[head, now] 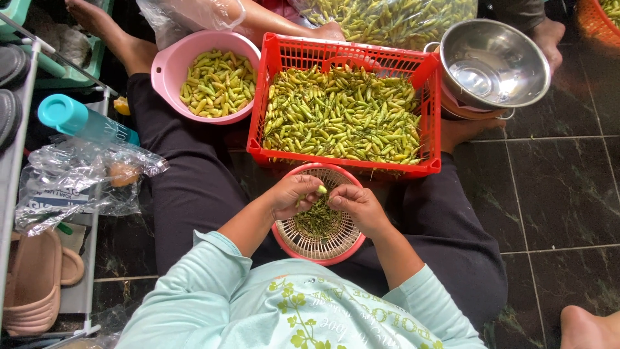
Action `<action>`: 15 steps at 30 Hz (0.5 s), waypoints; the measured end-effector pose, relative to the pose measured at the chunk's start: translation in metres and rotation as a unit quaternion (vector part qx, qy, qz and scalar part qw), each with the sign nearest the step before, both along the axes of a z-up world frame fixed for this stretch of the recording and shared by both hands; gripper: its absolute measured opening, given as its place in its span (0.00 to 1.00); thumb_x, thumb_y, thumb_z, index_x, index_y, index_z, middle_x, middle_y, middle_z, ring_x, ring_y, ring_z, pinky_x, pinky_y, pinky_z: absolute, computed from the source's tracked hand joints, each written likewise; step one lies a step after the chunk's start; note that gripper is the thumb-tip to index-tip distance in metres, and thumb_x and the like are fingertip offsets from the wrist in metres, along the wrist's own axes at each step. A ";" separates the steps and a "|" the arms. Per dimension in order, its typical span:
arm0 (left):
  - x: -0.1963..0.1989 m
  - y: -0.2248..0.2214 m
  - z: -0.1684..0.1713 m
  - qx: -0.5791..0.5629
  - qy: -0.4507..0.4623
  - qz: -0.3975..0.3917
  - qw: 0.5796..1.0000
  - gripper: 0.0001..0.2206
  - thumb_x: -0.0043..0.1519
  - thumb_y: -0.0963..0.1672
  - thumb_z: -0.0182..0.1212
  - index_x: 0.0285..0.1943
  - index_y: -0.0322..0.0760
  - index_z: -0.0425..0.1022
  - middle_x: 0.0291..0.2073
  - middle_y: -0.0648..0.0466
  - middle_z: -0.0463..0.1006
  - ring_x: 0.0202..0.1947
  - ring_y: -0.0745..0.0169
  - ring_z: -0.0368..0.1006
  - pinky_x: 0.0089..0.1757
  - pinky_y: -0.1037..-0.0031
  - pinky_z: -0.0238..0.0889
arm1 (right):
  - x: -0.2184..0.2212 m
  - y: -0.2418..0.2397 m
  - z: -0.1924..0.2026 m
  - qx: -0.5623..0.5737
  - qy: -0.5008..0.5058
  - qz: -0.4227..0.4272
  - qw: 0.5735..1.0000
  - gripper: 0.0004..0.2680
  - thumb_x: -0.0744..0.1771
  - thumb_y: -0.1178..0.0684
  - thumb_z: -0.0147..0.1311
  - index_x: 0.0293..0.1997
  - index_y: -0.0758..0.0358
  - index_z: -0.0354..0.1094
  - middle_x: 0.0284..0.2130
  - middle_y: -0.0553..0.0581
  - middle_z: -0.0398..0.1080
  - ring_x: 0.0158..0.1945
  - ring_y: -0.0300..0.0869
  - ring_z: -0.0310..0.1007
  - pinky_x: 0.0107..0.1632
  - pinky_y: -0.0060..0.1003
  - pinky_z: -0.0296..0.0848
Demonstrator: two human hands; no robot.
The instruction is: Removing stems from green chilies by hand and sorting them into a basket while sitting on the floor.
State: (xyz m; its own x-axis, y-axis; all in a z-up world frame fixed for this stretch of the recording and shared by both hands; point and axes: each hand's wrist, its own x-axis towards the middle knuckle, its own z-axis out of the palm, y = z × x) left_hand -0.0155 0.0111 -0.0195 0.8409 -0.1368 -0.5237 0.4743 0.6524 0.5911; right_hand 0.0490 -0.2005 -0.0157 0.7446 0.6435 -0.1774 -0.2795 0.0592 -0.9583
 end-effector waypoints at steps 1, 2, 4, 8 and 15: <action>0.000 0.004 -0.005 0.000 0.000 0.001 1.000 0.08 0.64 0.46 0.68 0.43 0.36 0.78 0.30 0.53 0.77 0.26 0.75 0.70 0.22 0.92 0.61 | 0.000 -0.001 0.004 0.000 0.000 0.001 1.000 0.02 0.66 0.60 0.61 0.38 0.67 0.77 0.27 0.55 0.75 0.37 0.36 0.76 0.42 0.32 0.76; 0.000 0.008 -0.009 -0.021 0.011 0.019 1.000 0.08 0.64 0.45 0.67 0.43 0.34 0.78 0.32 0.50 0.79 0.28 0.72 0.74 0.25 0.89 0.67 | 0.000 -0.002 0.008 -0.026 -0.061 0.030 0.997 0.04 0.68 0.58 0.59 0.38 0.67 0.78 0.29 0.57 0.76 0.38 0.38 0.75 0.44 0.34 0.75; 0.002 0.012 0.000 -0.041 0.019 0.037 0.998 0.08 0.65 0.44 0.66 0.44 0.33 0.78 0.35 0.47 0.81 0.31 0.68 0.78 0.28 0.86 0.73 | 0.004 -0.002 0.018 -0.051 -0.123 0.058 0.989 0.06 0.69 0.56 0.57 0.38 0.67 0.78 0.30 0.58 0.76 0.39 0.40 0.74 0.46 0.37 0.74; 0.001 0.002 0.016 -0.140 0.038 0.097 0.985 0.11 0.65 0.43 0.59 0.52 0.32 0.76 0.51 0.41 0.81 0.51 0.45 0.79 0.50 0.53 0.75 | -0.003 0.002 0.028 -0.151 -0.298 0.037 0.942 0.08 0.69 0.48 0.57 0.45 0.55 0.81 0.40 0.55 0.77 0.45 0.48 0.78 0.49 0.41 0.75; -0.001 -0.033 -0.015 -0.187 -0.010 0.098 0.977 0.29 0.64 0.59 0.54 0.61 0.35 0.74 0.54 0.44 0.80 0.52 0.48 0.79 0.48 0.61 0.77 | -0.024 0.010 0.021 -0.379 -0.223 0.001 0.898 0.12 0.63 0.41 0.68 0.40 0.57 0.80 0.28 0.53 0.78 0.36 0.45 0.80 0.41 0.39 0.75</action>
State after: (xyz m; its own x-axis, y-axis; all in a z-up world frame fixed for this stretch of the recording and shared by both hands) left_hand -0.0166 -0.0223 -0.0342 0.8796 -0.1510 -0.4510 0.3094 0.9019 0.3015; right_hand 0.0251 -0.1906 0.0048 0.8489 0.4655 -0.2502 0.1421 -0.6571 -0.7403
